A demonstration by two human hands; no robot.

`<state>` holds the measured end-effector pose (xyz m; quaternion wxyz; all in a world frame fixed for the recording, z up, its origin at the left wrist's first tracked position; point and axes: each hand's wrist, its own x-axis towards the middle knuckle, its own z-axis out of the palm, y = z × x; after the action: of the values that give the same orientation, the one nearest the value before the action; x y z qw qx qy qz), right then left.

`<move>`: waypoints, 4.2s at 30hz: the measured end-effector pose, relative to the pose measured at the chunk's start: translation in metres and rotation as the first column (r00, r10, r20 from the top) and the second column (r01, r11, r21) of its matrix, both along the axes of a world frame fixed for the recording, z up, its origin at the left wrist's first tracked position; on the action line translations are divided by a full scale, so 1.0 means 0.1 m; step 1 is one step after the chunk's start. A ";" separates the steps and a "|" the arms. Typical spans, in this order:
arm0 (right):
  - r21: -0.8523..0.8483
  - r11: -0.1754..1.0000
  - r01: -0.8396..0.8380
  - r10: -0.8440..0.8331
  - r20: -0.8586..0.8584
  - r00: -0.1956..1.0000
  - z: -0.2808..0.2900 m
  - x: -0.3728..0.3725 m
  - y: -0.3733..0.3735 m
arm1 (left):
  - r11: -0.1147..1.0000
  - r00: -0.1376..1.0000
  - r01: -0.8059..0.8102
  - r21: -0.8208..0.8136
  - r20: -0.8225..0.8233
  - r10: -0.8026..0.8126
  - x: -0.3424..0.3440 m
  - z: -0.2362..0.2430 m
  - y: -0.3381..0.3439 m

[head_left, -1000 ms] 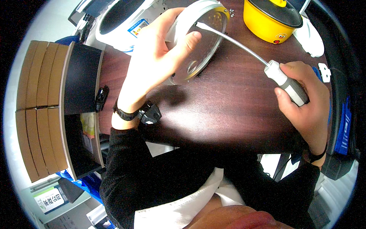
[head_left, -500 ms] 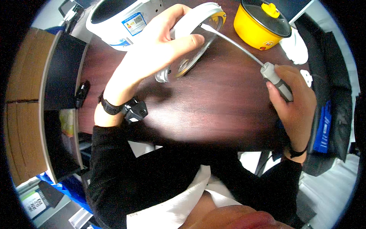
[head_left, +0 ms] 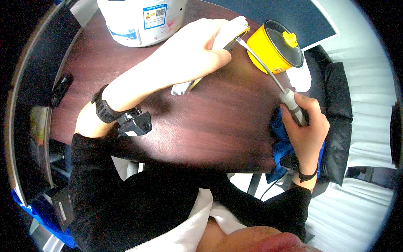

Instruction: The person uses a screwdriver to repeatedly pry at the rim of a white circular appliance part, likely a rice cooker lid or inner cover, while holding it with the other hand. The person rotates the part and continues prying along the edge without visibly removing any components.

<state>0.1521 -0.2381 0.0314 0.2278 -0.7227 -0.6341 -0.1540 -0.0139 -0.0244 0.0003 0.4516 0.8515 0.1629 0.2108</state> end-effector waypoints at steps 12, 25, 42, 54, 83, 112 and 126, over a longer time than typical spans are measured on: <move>-0.090 0.996 0.018 -0.037 -0.217 0.975 0.00 0.06 0.04 | 0.995 0.993 -0.024 0.097 0.118 0.012 0.04 -0.08 0.02; -0.197 0.980 0.005 -0.157 -0.767 0.622 0.03 0.20 0.01 | 0.970 0.986 -0.050 0.236 0.169 0.010 0.07 -0.13 -0.01; -0.103 0.945 -0.309 -0.111 -0.994 -0.009 -0.23 0.41 0.14 | 0.990 0.987 -0.067 0.124 0.154 0.047 0.06 -0.15 -0.03; -0.144 0.989 -0.012 -0.106 -0.778 0.620 -0.15 0.11 -0.01 | 0.999 0.993 -0.025 0.048 0.121 0.019 -0.01 -0.05 -0.02; -0.194 0.980 0.043 -0.083 -0.202 0.976 0.06 -0.06 -0.02 | 0.968 0.957 -0.105 0.229 0.289 0.035 0.01 -0.11 -0.06; -0.118 0.992 0.041 -0.073 -0.280 0.957 0.09 -0.02 -0.11 | 0.979 0.973 0.203 -0.003 0.114 -0.201 -0.12 0.37 -0.09; -0.067 0.998 0.012 -0.034 -0.334 0.942 0.08 -0.09 -0.20 | 0.956 0.959 0.254 -0.146 0.168 -0.229 -0.17 0.39 -0.17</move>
<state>0.1427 -0.2579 0.0390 0.3073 -0.7526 -0.5822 -0.0112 -0.0313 -0.0418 0.0389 0.5541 0.8064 0.0402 0.2028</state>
